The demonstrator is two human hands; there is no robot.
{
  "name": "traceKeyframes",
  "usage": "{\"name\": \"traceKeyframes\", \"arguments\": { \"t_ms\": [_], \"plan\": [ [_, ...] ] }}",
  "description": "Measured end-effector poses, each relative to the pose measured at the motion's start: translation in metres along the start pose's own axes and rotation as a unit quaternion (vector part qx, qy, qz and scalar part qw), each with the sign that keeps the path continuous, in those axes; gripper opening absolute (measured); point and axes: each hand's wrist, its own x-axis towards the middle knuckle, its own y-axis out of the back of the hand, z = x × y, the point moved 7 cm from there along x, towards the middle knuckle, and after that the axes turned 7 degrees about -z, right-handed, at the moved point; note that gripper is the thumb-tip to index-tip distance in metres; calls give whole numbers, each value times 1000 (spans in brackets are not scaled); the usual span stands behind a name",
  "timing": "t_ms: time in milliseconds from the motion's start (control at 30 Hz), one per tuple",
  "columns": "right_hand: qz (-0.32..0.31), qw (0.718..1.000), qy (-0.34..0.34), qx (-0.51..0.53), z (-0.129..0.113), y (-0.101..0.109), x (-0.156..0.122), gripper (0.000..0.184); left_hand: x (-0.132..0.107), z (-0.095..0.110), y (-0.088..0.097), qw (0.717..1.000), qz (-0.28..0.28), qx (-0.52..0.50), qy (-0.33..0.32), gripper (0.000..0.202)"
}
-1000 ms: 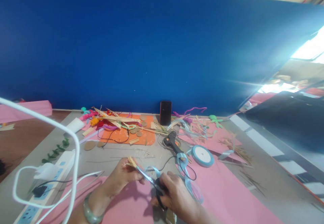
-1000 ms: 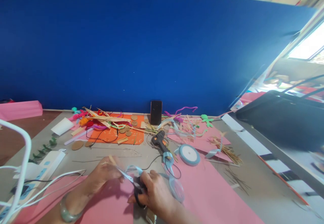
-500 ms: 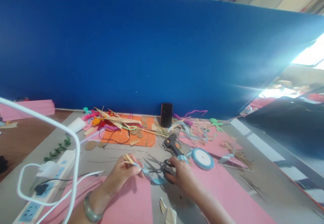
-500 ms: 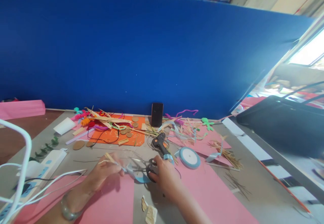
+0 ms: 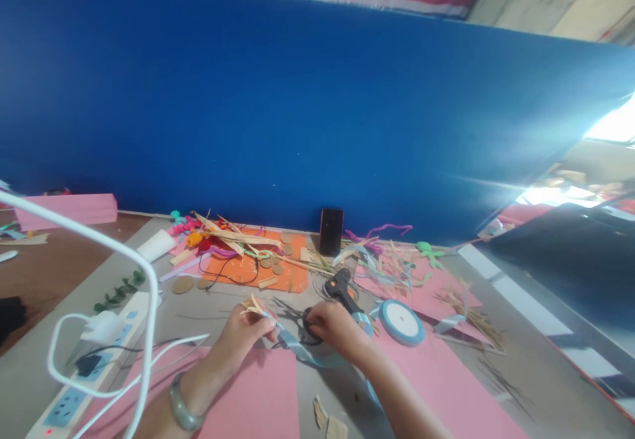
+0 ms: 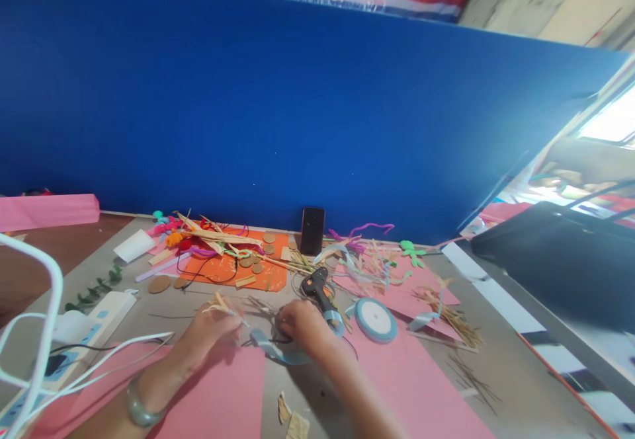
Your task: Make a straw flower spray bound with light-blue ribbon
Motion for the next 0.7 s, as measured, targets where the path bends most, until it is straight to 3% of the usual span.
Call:
{"name": "traceKeyframes", "arguments": {
  "t_ms": [167,233,333,500,600,700],
  "plan": [
    [28,999,-12,-25,-2,8,-4,12,3,-9,5,1000,14,26,7,10],
    [38,999,0,-17,-13,11,-10,21,4,-10,6,999,22,45,3,9],
    [49,991,28,122,-33,5,-19,18,3,-8,5,998,28,55,3,8],
    [-32,906,9,422,-45,-36,-18,26,0,-2,2,998,35,49,1,6],
    [-41,866,-2,499,-47,-48,-13,33,1,-1,0,999,23,42,-7,8],
    [-17,856,-31,515,-46,-48,-13,32,2,-3,0,999,13,38,-14,10]
  ]
}}
